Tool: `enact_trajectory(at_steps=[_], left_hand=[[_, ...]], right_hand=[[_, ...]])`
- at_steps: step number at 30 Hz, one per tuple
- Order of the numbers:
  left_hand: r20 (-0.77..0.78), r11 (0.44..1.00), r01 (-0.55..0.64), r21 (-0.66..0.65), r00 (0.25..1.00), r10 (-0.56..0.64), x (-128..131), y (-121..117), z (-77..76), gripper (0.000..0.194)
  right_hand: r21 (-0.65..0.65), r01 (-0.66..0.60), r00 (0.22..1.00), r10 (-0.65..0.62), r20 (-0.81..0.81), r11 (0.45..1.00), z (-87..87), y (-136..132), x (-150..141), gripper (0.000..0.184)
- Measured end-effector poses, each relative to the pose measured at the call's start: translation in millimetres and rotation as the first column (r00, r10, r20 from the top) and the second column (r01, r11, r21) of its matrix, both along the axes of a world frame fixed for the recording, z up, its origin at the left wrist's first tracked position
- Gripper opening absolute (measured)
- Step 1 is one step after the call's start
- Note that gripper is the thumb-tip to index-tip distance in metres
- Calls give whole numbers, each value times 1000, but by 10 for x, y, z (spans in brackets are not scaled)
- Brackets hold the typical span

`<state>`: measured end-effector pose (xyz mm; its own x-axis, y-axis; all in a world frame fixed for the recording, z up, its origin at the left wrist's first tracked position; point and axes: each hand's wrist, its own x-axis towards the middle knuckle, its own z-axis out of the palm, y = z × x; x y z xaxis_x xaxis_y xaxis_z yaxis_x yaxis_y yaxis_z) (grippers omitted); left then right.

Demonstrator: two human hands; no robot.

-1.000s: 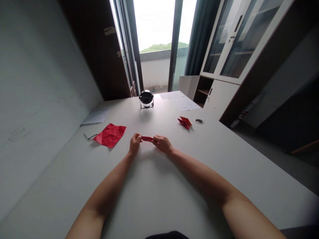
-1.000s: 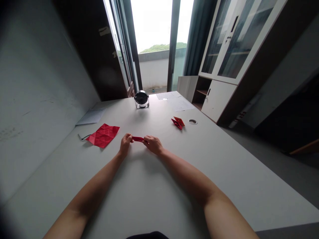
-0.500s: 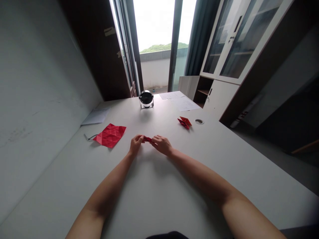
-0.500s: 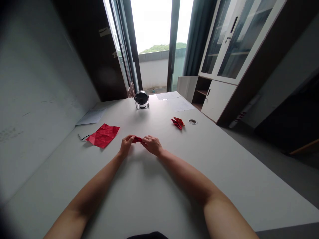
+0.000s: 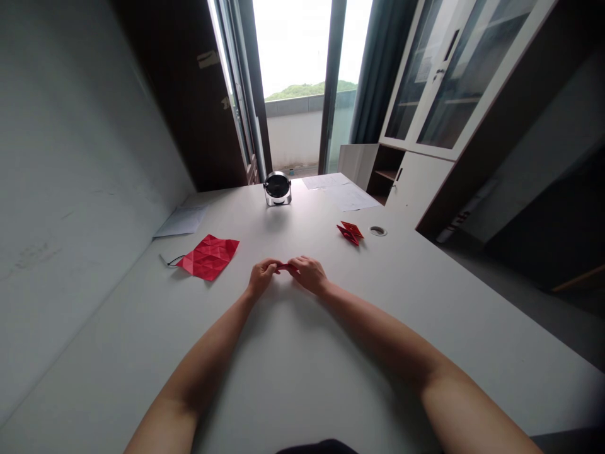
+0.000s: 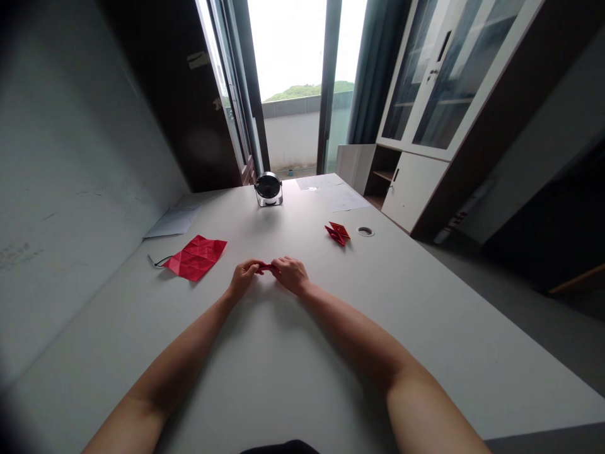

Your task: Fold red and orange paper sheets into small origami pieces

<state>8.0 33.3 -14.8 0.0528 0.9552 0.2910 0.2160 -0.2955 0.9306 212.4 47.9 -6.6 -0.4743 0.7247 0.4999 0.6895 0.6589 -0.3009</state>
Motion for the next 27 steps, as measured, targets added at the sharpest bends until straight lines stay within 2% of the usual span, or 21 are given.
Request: enact_trajectory(at_steps=[3, 6, 8, 14, 18, 21, 24, 27], left_hand=[[-219, 994, -28, 101, 974, 50, 3, -48, 42, 23], [-447, 971, -17, 238, 886, 125, 17, -106, 95, 16], [-527, 955, 11, 298, 836, 155, 27, -130, 117, 12], [-658, 936, 75, 344, 731, 184, 1, -114, 129, 13], [-763, 936, 141, 322, 624, 168, -15, -113, 137, 15], [-813, 944, 135, 299, 554, 178, 0, -129, 148, 20], [-823, 945, 128, 301, 535, 190, 12, -142, 170, 22], [-812, 938, 125, 324, 545, 208, 8, -148, 199, 23]], right_hand=[[12, -32, 999, 32, 16, 999, -7, 24, 16, 23], [15, -44, 999, 43, 18, 999, -2, 25, 21, 25], [20, -43, 999, 43, 27, 999, 4, 16, 21, 27], [13, -51, 998, 50, 24, 999, 8, -1, 13, 23], [6, -129, 991, 128, 46, 992, 3, 7, 6, 21], [10, -142, 988, 141, 65, 990, 8, 11, 6, 25], [0, -132, 989, 132, 69, 991, 12, 10, 8, 26], [-36, -100, 992, 102, 70, 994, -5, 14, 4, 23]])
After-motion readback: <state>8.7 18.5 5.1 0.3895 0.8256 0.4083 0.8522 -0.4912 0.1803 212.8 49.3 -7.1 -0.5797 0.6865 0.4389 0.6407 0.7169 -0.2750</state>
